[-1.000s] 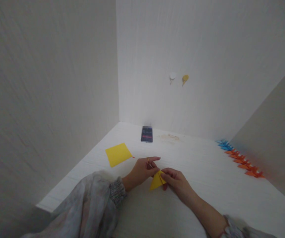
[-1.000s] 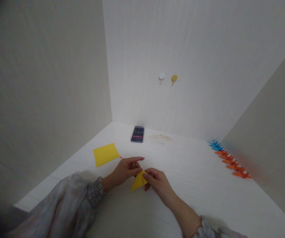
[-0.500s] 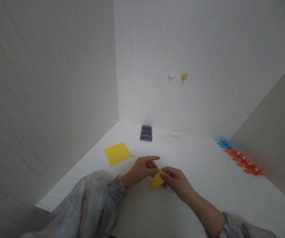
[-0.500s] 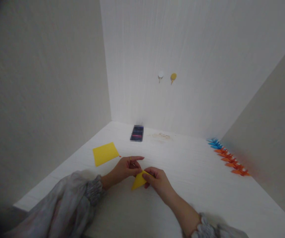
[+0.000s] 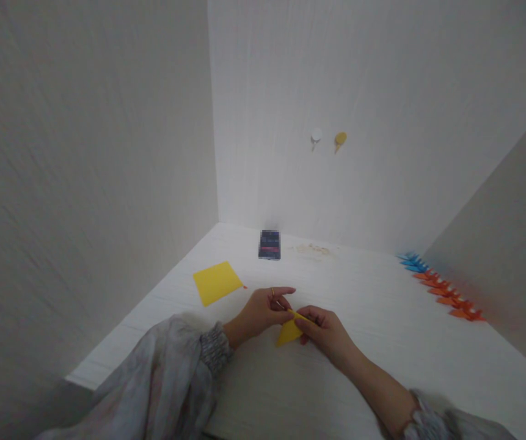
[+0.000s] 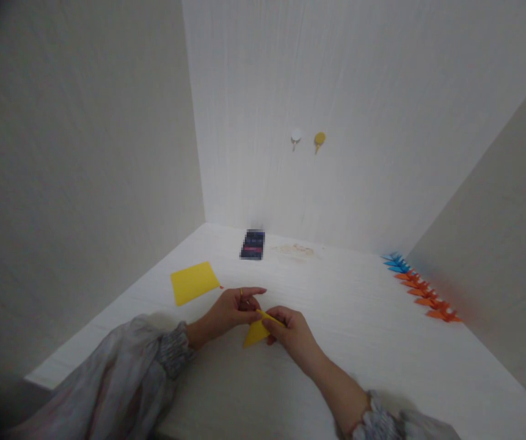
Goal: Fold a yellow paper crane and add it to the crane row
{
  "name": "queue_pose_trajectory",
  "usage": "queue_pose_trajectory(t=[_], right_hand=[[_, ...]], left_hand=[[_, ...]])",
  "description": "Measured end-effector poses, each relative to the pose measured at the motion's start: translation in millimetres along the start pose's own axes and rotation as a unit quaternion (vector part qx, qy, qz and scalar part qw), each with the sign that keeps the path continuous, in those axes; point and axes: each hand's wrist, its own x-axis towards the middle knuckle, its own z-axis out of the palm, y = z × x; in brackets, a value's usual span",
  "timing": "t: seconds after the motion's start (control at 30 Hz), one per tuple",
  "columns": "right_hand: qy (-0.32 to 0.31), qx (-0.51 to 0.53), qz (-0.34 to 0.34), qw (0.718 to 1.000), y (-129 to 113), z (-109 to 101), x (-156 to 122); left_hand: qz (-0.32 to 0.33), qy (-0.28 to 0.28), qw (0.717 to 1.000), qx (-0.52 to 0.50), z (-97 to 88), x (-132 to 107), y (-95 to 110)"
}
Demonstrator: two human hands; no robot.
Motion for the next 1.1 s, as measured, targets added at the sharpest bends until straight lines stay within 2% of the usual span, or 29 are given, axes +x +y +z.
queue_pose_trajectory(t=[0.37, 0.67, 1.1], right_hand=[[0.012, -0.025, 0.004, 1.000, -3.9, 2.5, -2.0], [0.005, 0.006, 0.023, 1.000, -1.3, 0.9, 0.0], [0.010, 0.015, 0.036, 0.999, -7.6, 2.1, -2.0]], left_hand=[[-0.011, 0.010, 1.000, -0.024, 0.8, 0.3, 1.7], [0.002, 0.010, 1.000, -0.021, 1.4, -0.2, 1.8], [0.012, -0.010, 1.000, 0.023, -1.6, -0.1, -1.0]])
